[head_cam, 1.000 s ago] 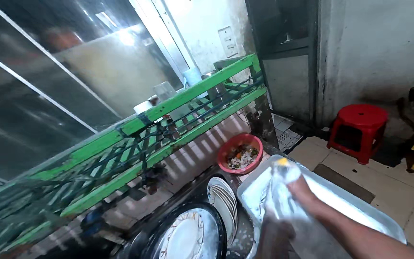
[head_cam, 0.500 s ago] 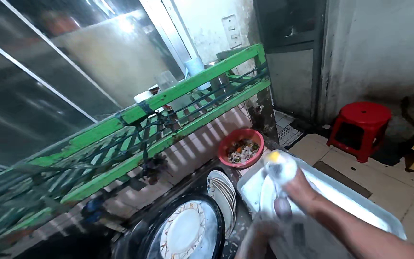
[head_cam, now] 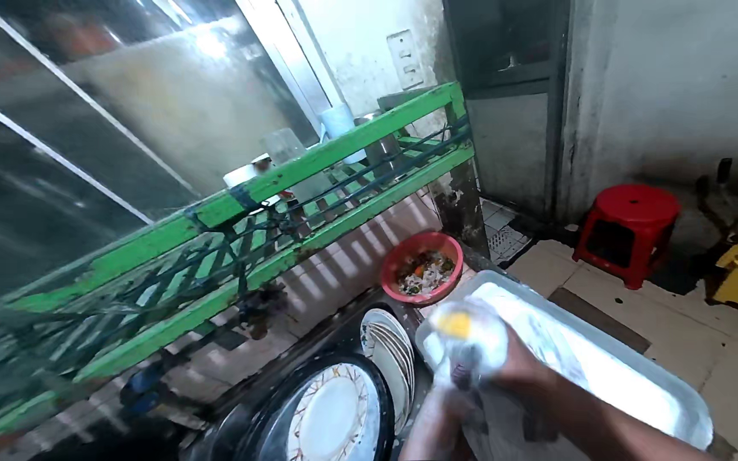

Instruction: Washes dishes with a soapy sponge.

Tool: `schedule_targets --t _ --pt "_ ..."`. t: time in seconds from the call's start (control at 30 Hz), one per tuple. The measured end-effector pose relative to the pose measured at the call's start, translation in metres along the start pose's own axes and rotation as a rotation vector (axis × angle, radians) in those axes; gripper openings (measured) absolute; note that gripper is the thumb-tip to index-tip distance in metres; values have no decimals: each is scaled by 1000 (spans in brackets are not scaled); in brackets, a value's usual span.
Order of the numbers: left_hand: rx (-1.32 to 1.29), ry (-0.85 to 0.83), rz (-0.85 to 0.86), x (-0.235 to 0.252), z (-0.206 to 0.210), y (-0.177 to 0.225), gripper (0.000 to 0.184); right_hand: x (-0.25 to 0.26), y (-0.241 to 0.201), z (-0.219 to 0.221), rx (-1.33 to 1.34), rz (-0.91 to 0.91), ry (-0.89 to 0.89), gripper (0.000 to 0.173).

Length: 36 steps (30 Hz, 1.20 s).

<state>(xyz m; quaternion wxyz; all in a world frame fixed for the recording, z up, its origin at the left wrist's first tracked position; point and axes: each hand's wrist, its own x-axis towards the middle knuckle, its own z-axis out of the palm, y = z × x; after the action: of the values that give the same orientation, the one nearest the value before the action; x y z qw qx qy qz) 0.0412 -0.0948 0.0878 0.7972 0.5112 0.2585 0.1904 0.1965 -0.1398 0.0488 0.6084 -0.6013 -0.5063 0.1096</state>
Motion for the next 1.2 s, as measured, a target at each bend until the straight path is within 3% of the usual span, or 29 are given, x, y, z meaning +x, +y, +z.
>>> schedule_targets --t 0.07,0.17,0.2,0.27,0.3,0.37,0.43,0.5,0.6,0.67,0.73,0.83,0.9,0.97,1.03,1.1,1.2 --pt "8 121 27 0 5 0 56 14 31 -13 -201 195 123 54" --pt "31 334 124 7 8 -11 41 14 23 -4 -286 385 66 61" --pt "41 308 179 13 0 -13 46 2 11 10 -241 346 22 64" --pt "-9 283 371 26 -21 -10 47 -26 -5 33 -209 87 -57 60" --pt "-141 273 447 32 -27 0 42 -31 -1 36 -214 -39 -104 55" --pt "-300 194 502 34 -43 18 43 -25 27 19 -371 -118 -227 50" --pt "-336 177 488 30 -47 18 43 -4 46 -6 -472 14 -263 50" --pt "-301 202 434 27 -35 5 41 12 40 -10 -458 204 -263 58" --pt "-13 349 269 23 -14 -15 44 9 13 19 -360 144 -167 61" --pt "64 376 253 20 -10 -16 47 12 12 24 -262 125 -120 62" --pt "86 356 347 12 -6 -8 47 25 31 8 -112 337 4 59" --pt "103 384 561 8 -6 6 51 46 30 -18 371 590 299 29" --pt "-16 512 616 20 -15 9 59 54 12 -24 709 614 494 20" --pt "-67 580 462 32 -37 7 60 61 -8 -37 981 529 570 20" --pt "-303 529 188 36 -53 8 54 57 -10 -56 1214 437 427 29" --pt "-521 440 101 34 -56 15 35 47 8 -76 1058 435 213 35" --pt "-479 310 115 31 -46 17 31 36 34 -72 81 685 32 32"
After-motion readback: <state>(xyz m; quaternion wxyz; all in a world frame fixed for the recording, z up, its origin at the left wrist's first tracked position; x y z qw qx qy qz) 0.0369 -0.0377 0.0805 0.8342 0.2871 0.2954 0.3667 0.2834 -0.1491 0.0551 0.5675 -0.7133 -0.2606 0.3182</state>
